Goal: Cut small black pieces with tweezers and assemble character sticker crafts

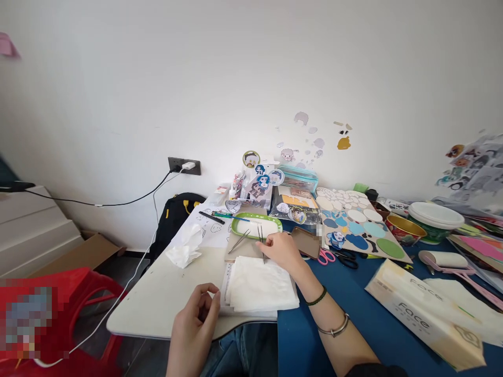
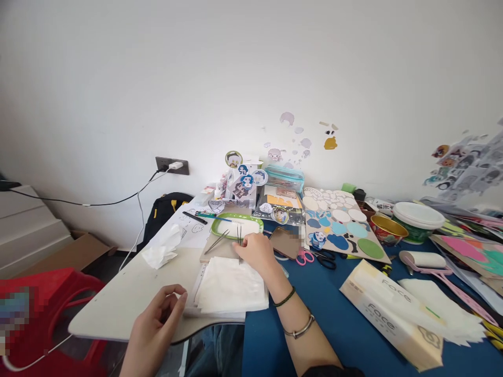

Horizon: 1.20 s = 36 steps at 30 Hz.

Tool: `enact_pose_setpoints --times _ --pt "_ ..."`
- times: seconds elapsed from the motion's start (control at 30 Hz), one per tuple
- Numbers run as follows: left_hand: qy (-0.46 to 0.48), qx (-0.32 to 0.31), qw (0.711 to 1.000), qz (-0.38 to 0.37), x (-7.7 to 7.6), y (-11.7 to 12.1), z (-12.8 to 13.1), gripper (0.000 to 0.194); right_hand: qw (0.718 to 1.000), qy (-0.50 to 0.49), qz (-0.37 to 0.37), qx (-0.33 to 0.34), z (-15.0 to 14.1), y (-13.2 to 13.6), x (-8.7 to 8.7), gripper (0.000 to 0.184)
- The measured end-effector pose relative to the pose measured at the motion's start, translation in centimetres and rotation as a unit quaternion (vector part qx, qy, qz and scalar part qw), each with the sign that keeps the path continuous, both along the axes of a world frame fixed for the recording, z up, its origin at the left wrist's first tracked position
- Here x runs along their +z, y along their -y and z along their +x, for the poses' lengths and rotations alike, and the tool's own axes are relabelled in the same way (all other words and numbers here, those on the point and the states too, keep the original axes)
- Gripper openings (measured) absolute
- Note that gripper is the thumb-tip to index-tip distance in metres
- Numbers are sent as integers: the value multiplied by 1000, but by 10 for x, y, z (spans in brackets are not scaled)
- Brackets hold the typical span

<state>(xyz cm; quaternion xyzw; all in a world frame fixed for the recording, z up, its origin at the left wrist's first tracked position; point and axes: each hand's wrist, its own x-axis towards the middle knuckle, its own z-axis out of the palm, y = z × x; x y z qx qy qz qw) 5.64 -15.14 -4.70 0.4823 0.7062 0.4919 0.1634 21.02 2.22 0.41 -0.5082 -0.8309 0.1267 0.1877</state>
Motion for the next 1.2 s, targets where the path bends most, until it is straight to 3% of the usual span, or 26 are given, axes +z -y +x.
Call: enact_pose_setpoints --times 0.2,0.4,0.63,0.8,0.97,1.07,1.2 --pt "-6 5 1000 -1 -1 0 2 32 998 53 -13 8 -9 2 0 30" --pt "0 16 1000 -3 2 0 5 30 999 37 -35 -8 -11 3 -1 24" --pt "20 28 999 5 12 2 12 29 986 -115 -117 25 0 0 2 31" --pt "9 13 1000 4 7 2 8 31 933 -252 -235 104 22 -6 11 34" --pt "-4 5 1000 -6 4 1 3 31 890 -331 -283 132 30 -9 10 35" --pt "-5 5 1000 -9 4 0 3 31 886 -347 -282 122 30 -11 6 36" --pt "11 -5 1000 -2 1 0 1 32 907 -345 -232 61 37 -21 3 35"
